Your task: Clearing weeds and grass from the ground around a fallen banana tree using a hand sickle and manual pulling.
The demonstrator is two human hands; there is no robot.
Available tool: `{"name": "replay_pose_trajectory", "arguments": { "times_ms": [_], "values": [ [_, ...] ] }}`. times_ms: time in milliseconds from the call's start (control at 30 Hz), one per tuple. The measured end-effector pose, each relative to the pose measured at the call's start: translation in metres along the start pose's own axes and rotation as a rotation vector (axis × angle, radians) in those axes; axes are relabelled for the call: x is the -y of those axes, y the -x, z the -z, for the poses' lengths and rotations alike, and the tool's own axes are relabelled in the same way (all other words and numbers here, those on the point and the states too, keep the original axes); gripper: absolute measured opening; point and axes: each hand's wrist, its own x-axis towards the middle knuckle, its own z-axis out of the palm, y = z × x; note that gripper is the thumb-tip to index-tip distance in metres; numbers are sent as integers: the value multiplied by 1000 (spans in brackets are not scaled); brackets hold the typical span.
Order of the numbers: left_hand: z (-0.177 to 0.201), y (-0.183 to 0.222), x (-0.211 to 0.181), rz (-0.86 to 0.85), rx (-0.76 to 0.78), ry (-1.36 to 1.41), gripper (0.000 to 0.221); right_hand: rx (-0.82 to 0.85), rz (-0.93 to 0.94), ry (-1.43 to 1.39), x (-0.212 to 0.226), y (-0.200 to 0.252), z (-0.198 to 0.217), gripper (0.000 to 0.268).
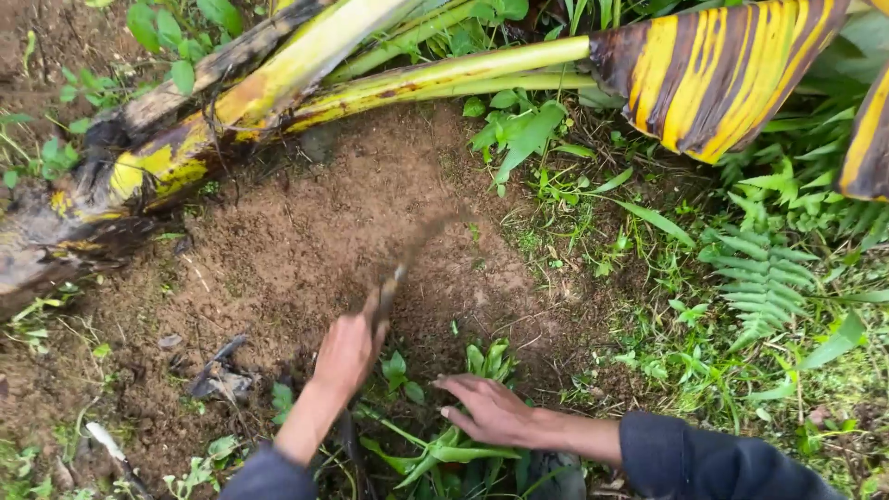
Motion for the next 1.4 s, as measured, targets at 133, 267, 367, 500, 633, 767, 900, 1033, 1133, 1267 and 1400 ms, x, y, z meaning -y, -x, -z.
{"name": "replay_pose_trajectory", "arguments": {
  "times_ms": [133, 267, 367, 500, 633, 767, 900, 1033, 1133, 1267, 1400],
  "values": [
    [31, 57, -18, 356, 291, 366, 66, 2, 24, 29, -22, -10, -5, 44],
    [-9, 55, 19, 338, 189, 502, 55, -150, 16, 52, -41, -31, 33, 46],
    [-29, 41, 37, 457, 213, 493, 21, -368, 15, 182, -52, -46, 102, 45],
    [-43, 33, 36, 351, 52, 166, 25, -658, -287, 716, -125, -51, 179, 23],
    [-32, 36, -15, 346, 129, 82, 32, -513, -589, 872, -212, -35, 209, 30],
    [-66, 26, -22, 241, 253, -41, 31, -572, -547, 732, -197, -14, 209, 21],
    [-87, 14, -14, 163, 178, -66, 24, -704, -492, 835, -171, -23, 216, 18],
    [-75, 8, -17, 188, 92, -71, 31, -696, -221, 916, -139, -60, 242, 20],
    [-69, 11, -23, 234, 61, -17, 27, -383, -46, 1131, -171, -113, 260, 45],
    [-67, 13, -18, 277, 41, 29, 25, 97, -529, 1637, -169, -122, 278, 82],
    [-64, 13, -9, 281, -22, 102, 17, 139, -842, 1491, -206, -91, 257, 25]
  ]
}}
